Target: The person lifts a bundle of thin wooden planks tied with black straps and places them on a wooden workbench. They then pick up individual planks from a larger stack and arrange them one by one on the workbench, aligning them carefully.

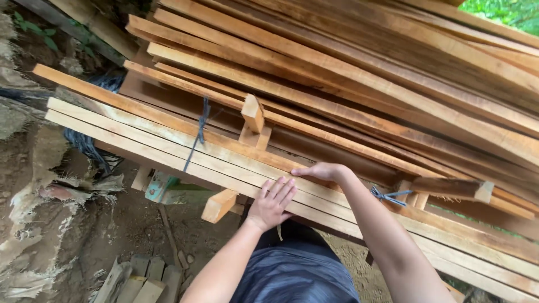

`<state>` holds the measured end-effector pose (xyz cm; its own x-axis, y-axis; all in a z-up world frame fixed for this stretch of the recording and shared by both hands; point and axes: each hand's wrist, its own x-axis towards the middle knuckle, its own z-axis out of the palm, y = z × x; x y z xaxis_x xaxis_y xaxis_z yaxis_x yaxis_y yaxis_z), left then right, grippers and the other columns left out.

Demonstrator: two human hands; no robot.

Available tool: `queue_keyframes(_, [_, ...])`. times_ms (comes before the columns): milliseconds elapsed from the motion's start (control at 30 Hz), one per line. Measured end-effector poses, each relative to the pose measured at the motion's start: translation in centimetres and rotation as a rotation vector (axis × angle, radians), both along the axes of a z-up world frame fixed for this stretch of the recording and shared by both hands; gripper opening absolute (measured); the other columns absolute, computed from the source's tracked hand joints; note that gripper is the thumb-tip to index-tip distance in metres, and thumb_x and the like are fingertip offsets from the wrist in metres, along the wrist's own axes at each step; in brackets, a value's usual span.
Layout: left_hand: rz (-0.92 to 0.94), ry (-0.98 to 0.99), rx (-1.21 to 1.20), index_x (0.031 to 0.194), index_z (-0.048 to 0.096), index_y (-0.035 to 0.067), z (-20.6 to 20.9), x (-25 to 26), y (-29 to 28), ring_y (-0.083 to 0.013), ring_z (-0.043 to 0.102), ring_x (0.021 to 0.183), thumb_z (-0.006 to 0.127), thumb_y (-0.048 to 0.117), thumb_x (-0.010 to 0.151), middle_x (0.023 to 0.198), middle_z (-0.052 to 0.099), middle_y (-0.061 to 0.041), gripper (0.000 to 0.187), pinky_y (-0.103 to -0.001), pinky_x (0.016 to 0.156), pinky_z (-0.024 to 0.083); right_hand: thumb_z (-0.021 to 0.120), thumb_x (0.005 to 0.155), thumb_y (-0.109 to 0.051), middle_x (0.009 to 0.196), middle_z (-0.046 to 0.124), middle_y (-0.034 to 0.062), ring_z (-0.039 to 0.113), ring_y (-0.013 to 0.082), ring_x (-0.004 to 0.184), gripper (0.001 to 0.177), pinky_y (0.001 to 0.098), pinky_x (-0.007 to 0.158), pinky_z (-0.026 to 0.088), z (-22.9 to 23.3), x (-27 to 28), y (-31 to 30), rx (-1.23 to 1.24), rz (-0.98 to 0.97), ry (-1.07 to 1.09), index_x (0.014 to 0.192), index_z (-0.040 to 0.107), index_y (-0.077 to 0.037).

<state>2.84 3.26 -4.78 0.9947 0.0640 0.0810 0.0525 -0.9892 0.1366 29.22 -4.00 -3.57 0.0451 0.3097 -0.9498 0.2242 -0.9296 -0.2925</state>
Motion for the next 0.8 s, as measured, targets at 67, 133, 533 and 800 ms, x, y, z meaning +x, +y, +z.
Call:
queue_keyframes(67, [0.021, 0.052, -0.042, 0.160, 0.037, 0.014, 0.8, 0.2, -0.2, -0.0296, 0.024, 0.156, 0.075, 0.060, 0.079, 0.169, 0.029, -0.008, 0.100, -0.054, 0.125, 0.013, 0.066, 0.061, -0.089, 0.157, 0.048, 0.0231, 0.043, 0.0380, 0.147, 0.120, 0.0503, 0.119, 0.035, -1.8, 0.1, -0.6, 0.053, -0.002, -0.008, 0.146, 0.058, -0.006])
queue_keyframes(133, [0.040, 0.103, -0.090, 0.161, 0.035, 0.014, 2.6, 0.4, -0.4, -0.0296, 0.022, 0.156, 0.074, 0.059, 0.081, 0.170, 0.027, -0.009, 0.099, -0.053, 0.124, 0.013, 0.066, 0.063, -0.089, 0.155, 0.050, 0.0235, 0.045, 0.0372, 0.145, 0.118, 0.0485, 0.118, 0.036, -1.1, -0.2, -0.8, 0.102, -0.005, -0.016, 0.145, 0.059, -0.005])
queue_keyframes(533, [0.206, -0.388, -1.203, 0.116, 0.071, 0.007, 21.9, -2.3, 8.9, -0.0302, 0.076, 0.104, 0.075, 0.022, 0.097, 0.109, 0.076, -0.012, 0.025, -0.038, 0.094, 0.061, 0.063, 0.094, -0.055, 0.130, 0.068, 0.0141, 0.068, 0.0346, 0.117, 0.057, 0.0440, 0.099, 0.056, 3.8, -10.5, 14.5, 1.027, 0.046, -0.510, 0.122, 0.068, -0.006])
queue_keyframes(800, [1.553, -0.604, -1.082, 0.163, 0.000, 0.004, 8.8, -4.7, 21.4, -0.0347, 0.011, 0.157, 0.056, 0.045, 0.104, 0.170, 0.002, -0.023, 0.091, -0.054, 0.124, 0.016, 0.056, 0.080, -0.085, 0.131, 0.063, 0.0287, 0.062, 0.0414, 0.120, 0.100, 0.0469, 0.103, 0.051, -0.8, -13.3, 27.6, 0.542, 0.274, -0.331, 0.129, 0.064, 0.002])
